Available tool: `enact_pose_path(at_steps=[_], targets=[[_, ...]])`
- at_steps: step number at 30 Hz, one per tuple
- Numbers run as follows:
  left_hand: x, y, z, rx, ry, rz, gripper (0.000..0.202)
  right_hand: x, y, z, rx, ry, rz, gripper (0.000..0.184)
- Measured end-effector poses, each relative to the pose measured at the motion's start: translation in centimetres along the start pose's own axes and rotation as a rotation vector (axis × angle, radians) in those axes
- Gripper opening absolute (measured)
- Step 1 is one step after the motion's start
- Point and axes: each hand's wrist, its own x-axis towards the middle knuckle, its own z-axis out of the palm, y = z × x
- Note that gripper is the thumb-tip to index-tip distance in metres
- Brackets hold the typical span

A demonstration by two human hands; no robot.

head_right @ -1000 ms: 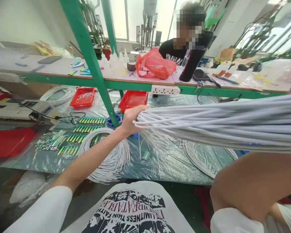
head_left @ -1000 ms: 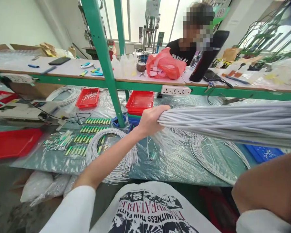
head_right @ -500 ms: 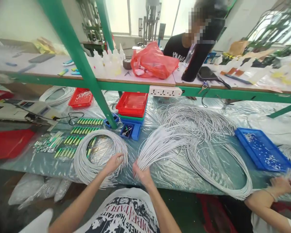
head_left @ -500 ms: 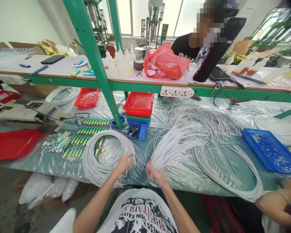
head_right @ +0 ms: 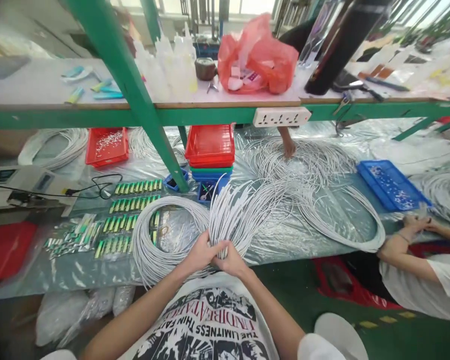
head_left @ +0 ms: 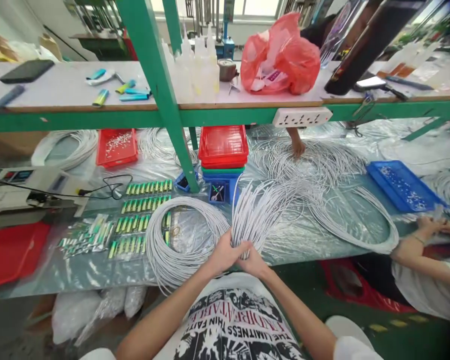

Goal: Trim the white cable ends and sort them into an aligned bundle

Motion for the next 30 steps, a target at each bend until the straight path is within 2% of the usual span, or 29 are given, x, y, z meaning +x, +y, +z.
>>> enact_pose_path(at_steps=[3,6,11,13,17,20,24,27,30], targets=[[0.1,-0.6,0.3,0.005,0.043,0.035,0.038,0.0,0.2,0.8,0.042,0.133,0.017,0.039],[0.2,-1.1,0.7,0.008,0.031,0.018,0.035,0.1,0.4,1.1,0.107,0.163,0.016,0.026],[0.1,-0.6,0.6,0.164,-0.094,0.046,0.040,0.6,-0.1,-0.3,0.226,0.193,-0.009,0.019],[-0.1,-0.4,0.8,0.219,-0.095,0.046,0.044,0.8,-0.2,-1.1,0.287,0.196,-0.024,0.018],[-0.4,-0.8,2.2,0.292,0.014,0.038,0.044,0.6,0.3,-2.2,0.367,0.102,-0.033,0.016],[-0.5,-1.5,3.4,0.262,0.036,-0.013,0.037,-0.2,1.3,-2.5,0.363,-0.022,0.022,0.011],[-0.7,-1.9,4.1,0.357,0.081,-0.048,0.033,-1.4,2.2,-2.9,0.316,-0.087,0.026,0.010],[-0.4,-1.4,4.4,0.511,0.081,-0.006,0.033,-1.6,2.2,-3.8,0.310,-0.125,-0.023,0.007],[0.5,-0.2,5.1,0.598,0.051,-0.018,0.036,-1.4,2.2,-4.7,0.354,-0.107,-0.026,0.005]])
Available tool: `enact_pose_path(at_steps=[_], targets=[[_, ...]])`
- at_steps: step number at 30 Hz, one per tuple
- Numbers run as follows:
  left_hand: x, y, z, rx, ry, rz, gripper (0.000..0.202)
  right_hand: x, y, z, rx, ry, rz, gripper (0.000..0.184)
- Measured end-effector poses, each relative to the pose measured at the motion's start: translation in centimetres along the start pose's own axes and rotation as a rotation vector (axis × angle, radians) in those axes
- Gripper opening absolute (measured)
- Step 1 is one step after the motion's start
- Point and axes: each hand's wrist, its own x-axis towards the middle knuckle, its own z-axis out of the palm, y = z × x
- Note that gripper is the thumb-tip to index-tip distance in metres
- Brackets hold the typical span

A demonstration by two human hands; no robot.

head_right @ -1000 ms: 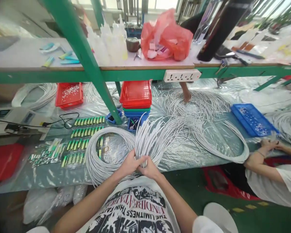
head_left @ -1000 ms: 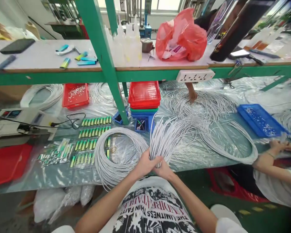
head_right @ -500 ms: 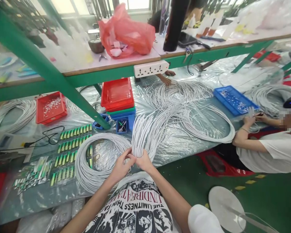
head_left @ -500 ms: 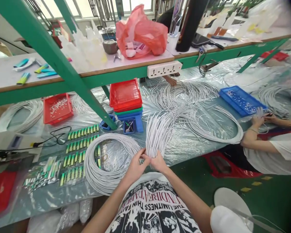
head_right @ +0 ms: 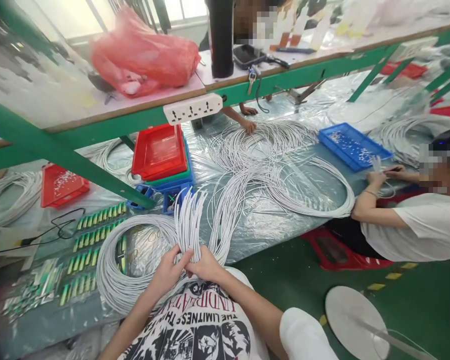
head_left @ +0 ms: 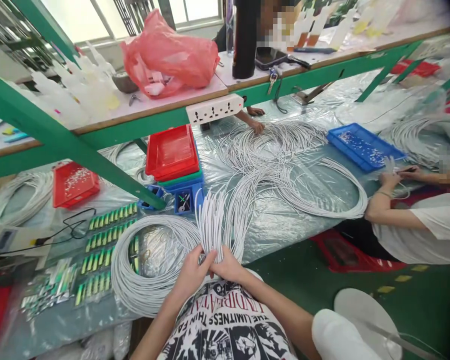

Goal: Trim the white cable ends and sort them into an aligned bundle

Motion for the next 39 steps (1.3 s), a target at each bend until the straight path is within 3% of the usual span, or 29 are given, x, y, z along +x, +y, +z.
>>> enact_pose_path(at_steps=[6,8,12,17,21,27,31,34,39], targets=[[1.6,2.2,-0.3,-0.049,-0.200,-0.009,0.030,-0.1,0.1,-0.8,0.119,0.051,-0.016,0.004],[1.8,2.3,-0.5,0.004,-0.200,0.011,0.030,-0.2,0.1,-0.7,0.144,0.059,-0.034,0.011],[2.1,1.6,-0.8,0.108,-0.019,0.063,0.024,0.4,-0.4,-0.4,0.150,0.074,-0.039,0.010],[2.4,0.7,-1.4,0.086,0.155,0.097,0.022,2.9,-1.3,0.6,0.157,0.079,-0.054,0.012],[2.2,-0.1,-2.1,0.034,0.208,0.090,0.026,4.5,-1.6,1.3,0.171,0.054,-0.042,0.020],[1.2,-1.4,-2.0,-0.064,0.245,0.076,0.036,4.5,-1.4,0.6,0.109,-0.126,-0.020,0.031],[1.2,-1.2,-1.8,0.133,0.361,0.231,0.049,4.3,-1.8,-0.1,0.051,-0.177,-0.056,0.031],[1.4,-0.6,-2.1,0.297,0.248,0.335,0.036,4.3,-2.1,-0.3,0.004,-0.169,-0.069,0.028],[1.6,-0.2,-2.9,0.361,0.090,0.332,0.037,4.1,-2.2,-0.1,-0.003,-0.123,-0.067,0.025]])
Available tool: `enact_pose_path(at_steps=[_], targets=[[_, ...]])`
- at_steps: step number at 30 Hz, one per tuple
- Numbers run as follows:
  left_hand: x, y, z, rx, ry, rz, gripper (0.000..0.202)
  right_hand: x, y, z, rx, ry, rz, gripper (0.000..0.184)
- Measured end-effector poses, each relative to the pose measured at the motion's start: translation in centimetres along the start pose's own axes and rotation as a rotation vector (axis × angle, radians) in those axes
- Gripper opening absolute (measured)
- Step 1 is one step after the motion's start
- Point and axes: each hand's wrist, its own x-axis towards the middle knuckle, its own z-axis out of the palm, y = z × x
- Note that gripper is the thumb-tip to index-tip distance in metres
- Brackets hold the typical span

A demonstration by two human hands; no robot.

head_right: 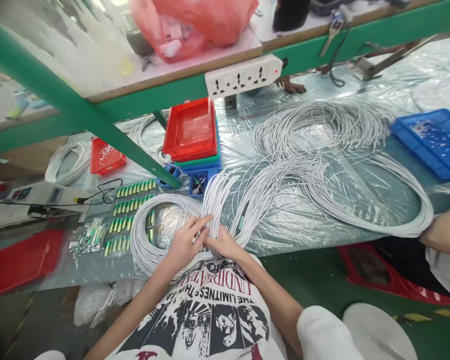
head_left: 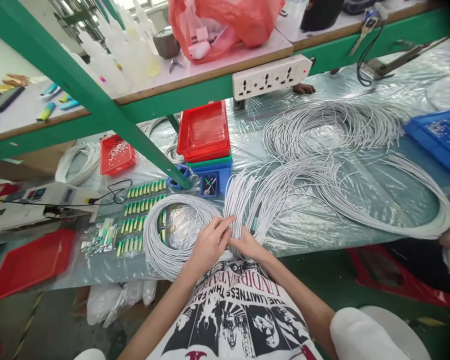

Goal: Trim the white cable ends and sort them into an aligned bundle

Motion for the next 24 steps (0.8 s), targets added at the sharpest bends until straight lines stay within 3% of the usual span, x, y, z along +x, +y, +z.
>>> enact_pose_path(at_steps=[5,12,24], targets=[[0.1,-0.1,-0.8,0.064,-0.053,-0.078,0.034,0.1,0.1,0.8,0.090,0.021,0.011,0.027],[0.3,-0.1,-2.0,0.163,-0.182,-0.102,0.040,0.3,1.1,1.0,0.003,0.069,0.015,0.023],[1.3,-0.2,-2.6,0.019,-0.100,-0.123,0.012,0.3,0.8,1.4,-0.018,0.062,0.055,0.027]])
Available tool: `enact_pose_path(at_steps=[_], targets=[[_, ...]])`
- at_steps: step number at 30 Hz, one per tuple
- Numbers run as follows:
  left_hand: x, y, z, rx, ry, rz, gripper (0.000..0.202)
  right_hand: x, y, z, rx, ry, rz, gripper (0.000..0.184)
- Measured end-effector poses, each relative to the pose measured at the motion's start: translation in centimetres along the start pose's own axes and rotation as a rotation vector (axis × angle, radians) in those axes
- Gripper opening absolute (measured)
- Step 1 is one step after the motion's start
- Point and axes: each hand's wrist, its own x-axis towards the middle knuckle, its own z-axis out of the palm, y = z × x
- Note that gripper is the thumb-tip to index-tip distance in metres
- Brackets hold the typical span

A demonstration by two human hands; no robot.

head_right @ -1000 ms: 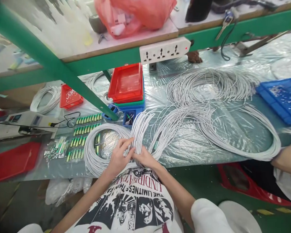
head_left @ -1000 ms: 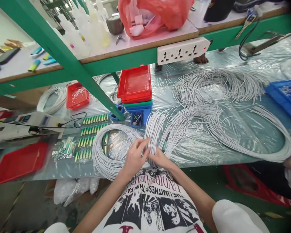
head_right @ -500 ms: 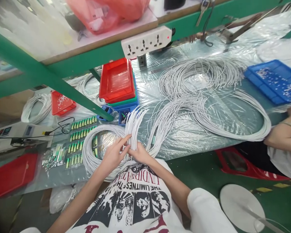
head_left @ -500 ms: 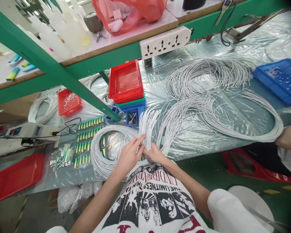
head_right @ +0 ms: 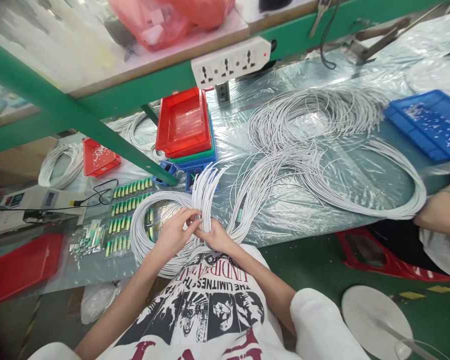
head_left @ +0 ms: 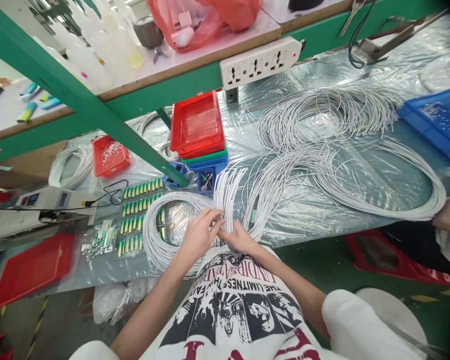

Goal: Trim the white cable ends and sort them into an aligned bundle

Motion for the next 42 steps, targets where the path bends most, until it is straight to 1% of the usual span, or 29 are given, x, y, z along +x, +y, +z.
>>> enact_pose_path(at_steps=[3,6,8,11,13,15,21,22,24,27,30,32,34,37,42], targets=[[0.0,0.0,-0.6,0.010,-0.015,-0.055,0.009,0.0,0.1,-0.1,0.021,0.003,0.002,0.028],[-0.2,-0.2,-0.9,-0.049,-0.051,-0.153,0.013,0.1,0.2,-0.2,0.036,0.026,0.021,0.030],[-0.5,-0.5,-0.7,-0.166,-0.081,-0.212,0.015,0.1,0.2,-0.2,0.033,0.018,0.026,0.030],[-0.8,-0.9,0.0,-0.416,-0.092,-0.267,0.017,0.0,0.1,-0.2,0.041,-0.017,0.018,0.030],[-0.9,-1.3,0.1,-0.543,-0.066,-0.295,0.020,-0.1,-0.1,-0.4,0.059,-0.035,0.017,0.031],[-1.0,-1.7,-0.2,-0.594,-0.028,-0.315,0.020,-0.3,-0.2,-0.7,0.066,-0.033,0.025,0.031],[-1.0,-2.0,-2.8,-0.576,0.088,-0.322,0.020,-0.4,-0.9,-1.4,0.085,0.000,0.061,0.034],[-0.8,-2.0,-3.1,-0.580,0.099,-0.322,0.020,-0.3,-0.9,-1.4,0.101,0.007,0.057,0.034],[-0.5,-2.0,-3.2,-0.613,0.085,-0.307,0.020,-0.2,-0.9,-1.3,0.130,0.007,0.044,0.034],[0.0,-2.0,-2.2,-0.747,0.058,-0.290,0.023,-0.4,-0.6,-1.1,0.155,0.028,0.019,0.033],[0.2,-2.1,-0.3,-0.913,0.052,-0.357,0.027,-0.7,-0.1,-1.0,0.185,0.077,0.009,0.035],[0.1,-2.0,1.0,-0.952,0.061,-0.392,0.030,-0.7,0.2,-1.0,0.201,0.094,0.005,0.036],[-0.1,-1.9,1.7,-0.928,0.118,-0.392,0.031,-0.7,0.4,-1.0,0.205,0.096,-0.001,0.037],[-0.3,-1.7,1.9,-0.870,0.204,-0.372,0.030,-0.6,0.6,-1.1,0.184,0.094,-0.003,0.037],[-0.6,-1.6,1.7,-0.821,0.249,-0.367,0.029,-0.6,0.5,-1.2,0.159,0.087,-0.006,0.035]])
